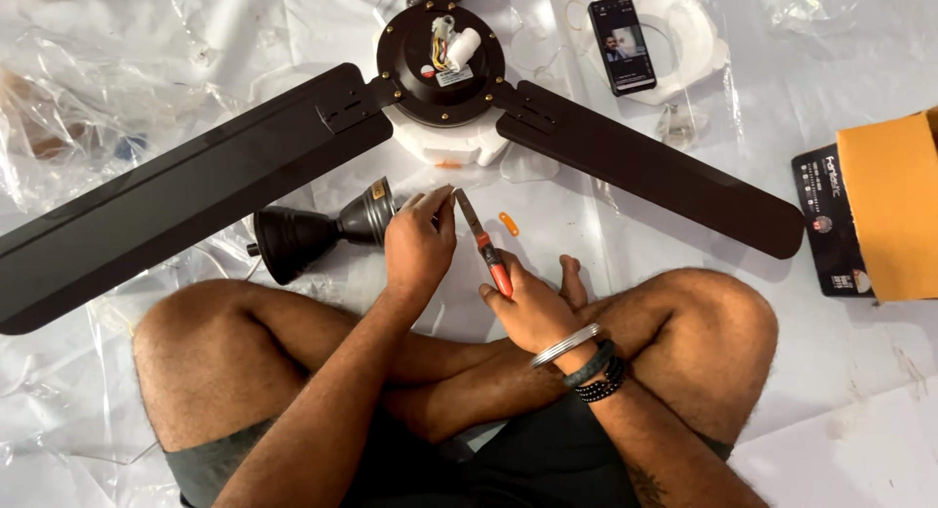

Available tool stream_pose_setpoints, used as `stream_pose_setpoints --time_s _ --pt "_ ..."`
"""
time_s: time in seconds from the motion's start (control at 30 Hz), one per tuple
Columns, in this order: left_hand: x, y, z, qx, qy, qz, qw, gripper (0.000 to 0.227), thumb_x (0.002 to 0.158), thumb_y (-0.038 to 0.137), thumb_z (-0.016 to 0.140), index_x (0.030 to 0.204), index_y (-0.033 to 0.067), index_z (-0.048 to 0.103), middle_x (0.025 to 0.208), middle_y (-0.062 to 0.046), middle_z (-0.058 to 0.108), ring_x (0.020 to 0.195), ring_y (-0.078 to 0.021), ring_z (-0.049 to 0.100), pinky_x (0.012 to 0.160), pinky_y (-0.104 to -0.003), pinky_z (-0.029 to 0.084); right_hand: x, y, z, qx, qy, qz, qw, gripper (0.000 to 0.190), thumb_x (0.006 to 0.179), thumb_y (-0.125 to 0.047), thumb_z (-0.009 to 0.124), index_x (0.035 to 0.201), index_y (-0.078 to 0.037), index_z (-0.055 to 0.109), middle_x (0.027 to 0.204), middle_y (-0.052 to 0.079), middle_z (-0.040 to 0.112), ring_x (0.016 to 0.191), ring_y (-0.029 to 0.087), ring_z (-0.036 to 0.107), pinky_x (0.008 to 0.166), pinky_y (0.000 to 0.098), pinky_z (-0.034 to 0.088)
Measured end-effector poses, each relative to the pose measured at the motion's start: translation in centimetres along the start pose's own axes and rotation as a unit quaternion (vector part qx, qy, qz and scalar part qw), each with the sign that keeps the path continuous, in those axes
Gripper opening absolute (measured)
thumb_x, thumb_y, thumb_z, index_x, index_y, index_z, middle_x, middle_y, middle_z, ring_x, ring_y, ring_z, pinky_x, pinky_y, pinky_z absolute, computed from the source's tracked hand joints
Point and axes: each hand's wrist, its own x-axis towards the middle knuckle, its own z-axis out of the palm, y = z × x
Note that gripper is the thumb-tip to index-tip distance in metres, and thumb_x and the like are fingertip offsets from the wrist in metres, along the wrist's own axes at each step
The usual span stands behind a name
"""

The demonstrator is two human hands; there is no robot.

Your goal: Assembling the motor and wiring of a ceiling fan while sitting on the floor.

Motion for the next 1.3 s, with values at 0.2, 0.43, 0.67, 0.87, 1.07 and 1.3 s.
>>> stream_pose_setpoints --time_s 0.2,0.43,0.67,0.87,1.07,1.3 --pt "0.0 0.1 0.0 0.016 -0.006 -0.004 1.000 0.022 0.096 0.013 0.065 0.113 0.0027 0.075 0.098 -0.019 0.073 0.082 -0.0364 0.070 0.072 -0.043 0.055 0.5 1.4 0.9 -0.018 0.023 -0.020 0.999 0.062 0.095 -0.034 0.060 0.147 -0.007 0.039 0.097 0.023 0.072 0.090 0.037 0.071 0.084 0.0462 0.052" --pt "0.0 -0.1 -0.1 0.021 -0.004 0.013 1.000 0.020 0.096 0.013 0.066 0.111 0.0026 0.076 0.096 -0.019 0.073 0.084 -0.0382 0.070 0.073 -0.044 0.054 0.4 1.3 0.6 -0.058 0.008 0.026 0.998 0.059 0.097 -0.034 0.056 0.147 -0.011 0.036 0.089 0.023 0.072 0.083 0.041 0.072 0.080 0.0475 0.055" --pt "0.5 -1.1 -0.5 -0.017 -0.039 -0.041 0.998 0.018 0.100 0.017 0.062 0.107 0.0016 0.070 0.086 -0.019 0.071 0.078 -0.0366 0.069 0.070 -0.043 0.052 1.1 2.4 0.7 -0.015 0.020 0.004 1.000 0.056 0.093 -0.029 0.062 0.142 -0.010 0.043 0.085 0.022 0.074 0.083 0.039 0.074 0.080 0.0471 0.054" --pt "1.3 -1.5 -2.1 -0.105 -0.160 -0.122 0.974 0.037 0.103 0.035 0.052 0.099 0.0007 0.064 0.069 -0.014 0.063 0.063 -0.0259 0.060 0.064 -0.040 0.048 0.1 0.0 -2.5 -0.087 0.027 -0.016 0.996 0.054 0.089 -0.025 0.067 0.141 -0.018 0.052 0.088 0.015 0.076 0.087 0.033 0.074 0.092 0.0452 0.046" --pt "1.2 -1.0 -1.7 -0.049 -0.218 -0.122 0.967 0.058 0.102 0.053 0.051 0.082 -0.0005 0.059 0.062 -0.012 0.057 0.059 -0.0226 0.054 0.061 -0.041 0.046 -0.4 -0.4 -7.1 -0.122 0.054 -0.073 0.988 0.050 0.085 -0.012 0.067 0.134 -0.021 0.063 0.102 0.012 0.076 0.091 0.032 0.073 0.076 0.0419 0.058" --pt "0.5 -1.7 0.0 -0.081 -0.256 -0.190 0.944 0.062 0.099 0.057 0.056 0.077 -0.0002 0.060 0.062 -0.010 0.050 0.058 -0.0193 0.045 0.055 -0.043 0.042 2.9 4.6 -8.7 -0.126 0.050 -0.226 0.965 0.049 0.086 -0.007 0.070 0.134 -0.017 0.065 0.121 0.009 0.074 0.099 0.028 0.073 0.081 0.0377 0.058"
